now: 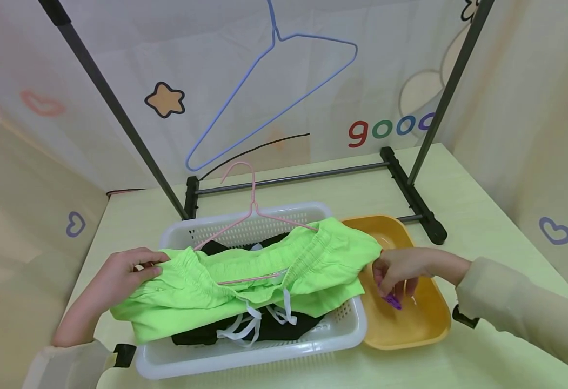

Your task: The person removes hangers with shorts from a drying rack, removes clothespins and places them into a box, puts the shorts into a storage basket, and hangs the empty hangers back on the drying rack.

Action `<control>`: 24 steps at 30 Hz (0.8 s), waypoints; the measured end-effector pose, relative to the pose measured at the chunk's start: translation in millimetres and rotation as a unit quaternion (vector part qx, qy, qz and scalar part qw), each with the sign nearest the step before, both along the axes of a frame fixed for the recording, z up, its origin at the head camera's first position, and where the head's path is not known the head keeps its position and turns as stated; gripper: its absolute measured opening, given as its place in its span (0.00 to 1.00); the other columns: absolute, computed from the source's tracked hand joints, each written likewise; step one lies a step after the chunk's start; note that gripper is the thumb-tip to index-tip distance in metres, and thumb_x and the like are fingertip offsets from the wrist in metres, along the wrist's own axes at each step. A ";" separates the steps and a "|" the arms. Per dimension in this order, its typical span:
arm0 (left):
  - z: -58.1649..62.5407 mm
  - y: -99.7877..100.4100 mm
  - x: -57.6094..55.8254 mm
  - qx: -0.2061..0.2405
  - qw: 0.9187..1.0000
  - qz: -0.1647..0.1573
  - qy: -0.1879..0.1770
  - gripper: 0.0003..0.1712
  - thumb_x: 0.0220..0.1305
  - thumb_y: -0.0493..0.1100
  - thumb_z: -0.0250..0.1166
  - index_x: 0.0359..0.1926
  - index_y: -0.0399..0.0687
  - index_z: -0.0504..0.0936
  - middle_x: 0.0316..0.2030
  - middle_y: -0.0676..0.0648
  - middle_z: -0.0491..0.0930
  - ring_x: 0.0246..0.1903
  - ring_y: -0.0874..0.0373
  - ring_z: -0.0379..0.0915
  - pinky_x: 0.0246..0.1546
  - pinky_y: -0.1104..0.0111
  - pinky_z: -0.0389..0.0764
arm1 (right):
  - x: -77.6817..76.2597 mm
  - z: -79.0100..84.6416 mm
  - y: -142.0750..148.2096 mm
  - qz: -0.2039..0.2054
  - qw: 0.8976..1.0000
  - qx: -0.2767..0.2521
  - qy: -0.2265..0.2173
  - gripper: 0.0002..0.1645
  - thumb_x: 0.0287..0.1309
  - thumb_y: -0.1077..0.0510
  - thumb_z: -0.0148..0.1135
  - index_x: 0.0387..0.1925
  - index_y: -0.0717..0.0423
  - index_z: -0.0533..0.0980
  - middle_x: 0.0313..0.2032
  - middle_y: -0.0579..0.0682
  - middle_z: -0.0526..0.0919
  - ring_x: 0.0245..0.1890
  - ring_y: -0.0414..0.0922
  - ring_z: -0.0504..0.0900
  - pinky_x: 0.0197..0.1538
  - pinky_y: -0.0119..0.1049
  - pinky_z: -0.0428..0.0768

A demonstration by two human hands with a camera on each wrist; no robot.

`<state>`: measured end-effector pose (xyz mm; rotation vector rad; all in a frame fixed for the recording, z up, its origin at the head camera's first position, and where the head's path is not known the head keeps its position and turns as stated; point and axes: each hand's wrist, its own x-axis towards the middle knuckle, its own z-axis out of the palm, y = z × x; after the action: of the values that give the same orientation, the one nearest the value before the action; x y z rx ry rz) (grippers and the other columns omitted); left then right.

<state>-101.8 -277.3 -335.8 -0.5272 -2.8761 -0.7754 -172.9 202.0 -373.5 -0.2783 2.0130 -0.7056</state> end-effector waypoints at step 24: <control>1.0 0.4 -0.1 0.003 1.000 0.001 -0.009 0.12 0.47 0.31 0.65 0.36 0.42 0.82 0.31 0.49 0.81 0.30 0.77 0.68 0.28 0.75 0.72 | 9.6 -34.2 0.4 -0.065 0.997 0.038 0.019 0.14 0.45 0.53 0.65 0.26 0.56 0.70 0.18 0.48 0.75 0.12 0.39 0.74 0.18 0.28 0.74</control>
<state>-101.9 -276.9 -334.7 -0.5180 -2.8890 -0.7909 -163.2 202.4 -407.8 -0.1176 2.1032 -0.7084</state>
